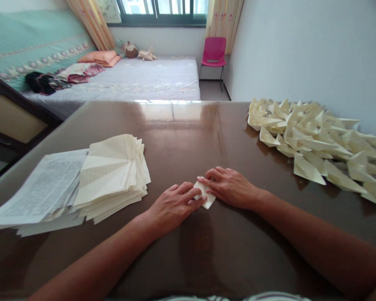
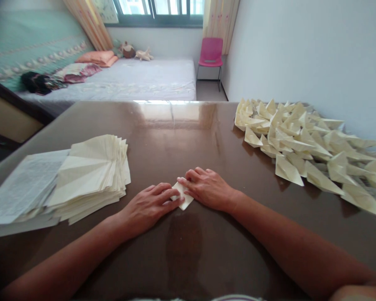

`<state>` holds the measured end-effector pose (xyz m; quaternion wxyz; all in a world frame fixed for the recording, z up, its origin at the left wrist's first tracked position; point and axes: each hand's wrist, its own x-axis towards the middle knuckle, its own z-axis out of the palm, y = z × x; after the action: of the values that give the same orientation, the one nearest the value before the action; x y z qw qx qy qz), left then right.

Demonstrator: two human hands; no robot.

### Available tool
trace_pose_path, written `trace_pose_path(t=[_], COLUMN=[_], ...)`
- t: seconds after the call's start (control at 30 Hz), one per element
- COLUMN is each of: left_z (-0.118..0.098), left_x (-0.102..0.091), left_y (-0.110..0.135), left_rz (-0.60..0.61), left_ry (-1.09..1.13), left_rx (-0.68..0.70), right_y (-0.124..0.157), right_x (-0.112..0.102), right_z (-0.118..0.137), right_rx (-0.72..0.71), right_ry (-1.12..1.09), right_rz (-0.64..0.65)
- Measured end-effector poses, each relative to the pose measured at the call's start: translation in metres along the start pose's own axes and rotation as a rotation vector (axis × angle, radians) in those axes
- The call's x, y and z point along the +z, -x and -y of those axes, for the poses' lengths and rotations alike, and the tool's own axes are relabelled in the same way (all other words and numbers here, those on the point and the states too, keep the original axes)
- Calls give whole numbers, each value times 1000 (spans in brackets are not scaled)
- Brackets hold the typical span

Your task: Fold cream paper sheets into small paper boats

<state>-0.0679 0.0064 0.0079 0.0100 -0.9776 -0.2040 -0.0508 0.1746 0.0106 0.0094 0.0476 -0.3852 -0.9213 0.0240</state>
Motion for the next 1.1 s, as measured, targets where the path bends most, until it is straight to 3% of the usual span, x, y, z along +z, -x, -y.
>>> trace_pose_path(t=[0.3, 0.43, 0.6, 0.7, 0.77, 0.9, 1.1], left_z=[4, 6, 5, 5, 6, 8, 9], left_x=[7, 9, 11, 14, 16, 20, 21], left_y=[-2, -4, -4, -4, -3, -2, -5], left_rz=[-55, -99, -146, -182, -207, -221, -157], left_ry=[-43, -59, -82, -100, -116, -157, -200], left_rx=[5, 16, 18, 30, 46, 74, 72], right_y=[2, -2, -7, 3, 16, 41, 47], right_x=[15, 24, 16, 8, 8, 16, 15], right_z=[2, -12, -30, -19, -4, 17, 22], right_rx=[52, 203, 129, 56, -23, -12, 39], right_ry=[39, -181, -513, -403, -261, -92, 36], right_rz=[-102, -239, -223, -213, -117, 17, -27])
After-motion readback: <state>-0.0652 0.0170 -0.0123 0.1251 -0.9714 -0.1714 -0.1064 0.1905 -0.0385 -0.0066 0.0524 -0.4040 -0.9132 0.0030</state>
